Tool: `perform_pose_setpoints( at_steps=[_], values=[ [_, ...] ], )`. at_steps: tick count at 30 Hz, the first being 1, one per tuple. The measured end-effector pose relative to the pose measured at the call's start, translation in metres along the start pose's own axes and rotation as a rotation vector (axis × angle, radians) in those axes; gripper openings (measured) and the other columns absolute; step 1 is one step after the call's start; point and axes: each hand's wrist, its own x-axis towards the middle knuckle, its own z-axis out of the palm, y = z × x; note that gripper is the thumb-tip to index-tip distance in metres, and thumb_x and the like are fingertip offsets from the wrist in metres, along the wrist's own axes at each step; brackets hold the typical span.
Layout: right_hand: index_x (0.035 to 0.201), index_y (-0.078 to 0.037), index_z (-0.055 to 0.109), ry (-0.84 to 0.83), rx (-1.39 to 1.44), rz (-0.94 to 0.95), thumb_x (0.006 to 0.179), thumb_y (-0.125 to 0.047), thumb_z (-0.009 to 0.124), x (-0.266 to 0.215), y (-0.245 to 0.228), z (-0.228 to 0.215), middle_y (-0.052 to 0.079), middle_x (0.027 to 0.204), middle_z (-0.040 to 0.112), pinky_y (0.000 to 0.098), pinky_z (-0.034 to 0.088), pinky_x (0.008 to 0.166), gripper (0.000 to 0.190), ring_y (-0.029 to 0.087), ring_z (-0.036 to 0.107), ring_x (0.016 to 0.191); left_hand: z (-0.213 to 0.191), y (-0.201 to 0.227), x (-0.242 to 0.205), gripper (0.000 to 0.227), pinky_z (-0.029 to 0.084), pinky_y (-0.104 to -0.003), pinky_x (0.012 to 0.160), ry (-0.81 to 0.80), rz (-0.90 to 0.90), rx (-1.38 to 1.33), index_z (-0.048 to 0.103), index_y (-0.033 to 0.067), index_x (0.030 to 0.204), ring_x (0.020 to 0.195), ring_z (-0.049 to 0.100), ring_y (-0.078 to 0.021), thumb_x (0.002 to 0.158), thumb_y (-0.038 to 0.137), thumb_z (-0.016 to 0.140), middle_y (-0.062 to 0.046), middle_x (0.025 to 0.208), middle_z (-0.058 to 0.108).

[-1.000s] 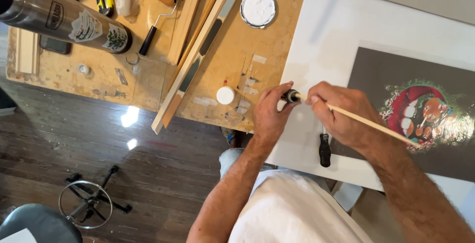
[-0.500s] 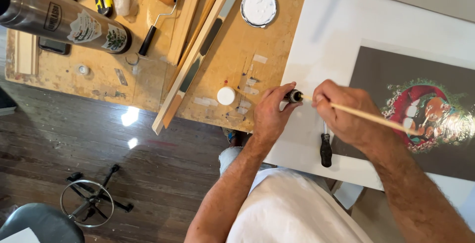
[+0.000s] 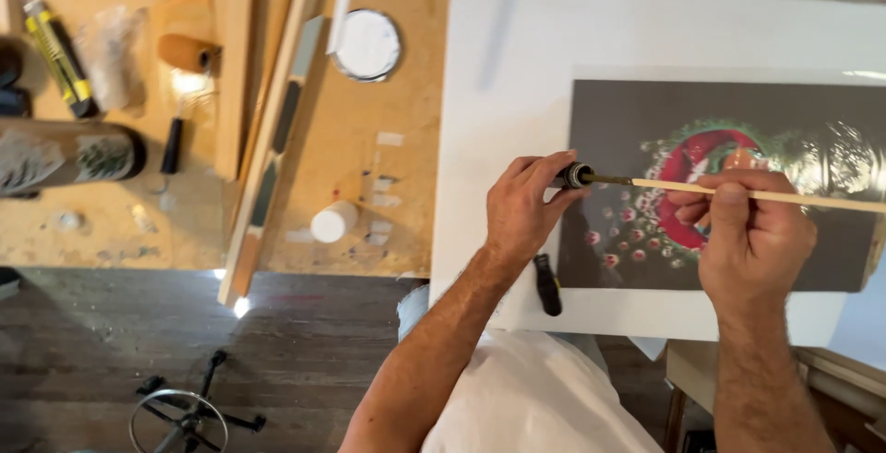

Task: Apply a coating to the inner rim of a small circular component using a thin applicator stick

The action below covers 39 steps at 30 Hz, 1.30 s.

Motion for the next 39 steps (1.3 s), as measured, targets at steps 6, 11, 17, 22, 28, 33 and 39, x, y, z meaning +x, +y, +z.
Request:
perform_pose_setpoints(
  at_steps=[6,11,17,22,28,33,39],
  values=[
    [0.111,0.016,0.054,0.110,-0.028,0.023,0.125,-0.016,0.044,0.007,0.031,-0.029,0.028,0.090,0.067,0.0401,0.057,0.071,0.036,0.031,0.066,0.072,0.041,0.009,0.012,0.053,0.052,-0.035,0.085,-0.064,0.068,0.010,0.066,0.0209,0.127,0.099,0.066,-0.0193,0.082,0.034,0.091,0.004,0.115,0.077],
    [0.114,0.015,0.051,0.149,0.068,0.072,0.126,-0.016,0.042,0.016,0.054,-0.033,0.032,0.093,0.066,0.0389,0.054,0.064,0.035,0.031,0.062,0.066,0.052,0.009,0.015,0.054,0.057,-0.034,0.085,-0.064,0.065,0.002,0.065,0.0176,0.127,0.096,0.065,-0.0200,0.082,0.031,0.092,0.004,0.115,0.076],
    [0.113,0.016,0.051,0.146,0.088,0.102,0.126,-0.019,0.042,0.019,0.062,-0.031,0.032,0.091,0.065,0.0399,0.055,0.064,0.039,0.032,0.062,0.066,0.056,0.007,0.015,0.055,0.058,-0.032,0.083,-0.066,0.045,0.006,0.065,0.0174,0.127,0.097,0.065,-0.0183,0.081,0.027,0.094,0.005,0.113,0.077],
    [0.113,0.017,0.051,0.117,0.046,0.084,0.127,-0.013,0.042,0.017,0.061,-0.031,0.031,0.091,0.066,0.0399,0.054,0.065,0.034,0.034,0.065,0.068,0.054,0.006,0.015,0.053,0.058,-0.031,0.087,-0.047,0.057,0.005,0.065,0.0190,0.127,0.098,0.066,-0.0181,0.083,0.028,0.093,0.006,0.112,0.076],
    [0.112,0.017,0.054,0.095,0.037,0.048,0.125,-0.012,0.044,0.014,0.051,-0.027,0.028,0.093,0.068,0.0384,0.056,0.068,0.033,0.031,0.063,0.066,0.050,0.005,0.015,0.053,0.059,-0.031,0.089,-0.042,0.063,-0.018,0.064,0.0172,0.128,0.100,0.067,-0.0196,0.084,0.025,0.093,0.004,0.116,0.076],
    [0.113,0.017,0.060,0.032,-0.016,-0.027,0.120,0.000,0.050,0.014,0.042,-0.011,0.025,0.085,0.068,0.0372,0.060,0.068,0.021,0.031,0.071,0.075,0.046,0.006,0.012,0.053,0.059,-0.031,0.088,-0.048,0.037,-0.011,0.064,0.0191,0.129,0.102,0.067,-0.0185,0.084,0.027,0.092,0.006,0.116,0.076],
    [0.114,0.001,0.073,-0.210,-0.177,-0.076,0.107,-0.024,0.062,0.025,0.008,0.015,0.009,0.093,0.074,0.0286,0.048,0.063,0.028,0.018,0.063,0.065,0.016,0.011,0.009,0.049,0.061,-0.027,0.089,-0.021,-0.061,-0.137,0.065,0.0187,0.128,0.103,0.067,-0.0150,0.085,0.023,0.090,0.009,0.122,0.073]
  ],
)
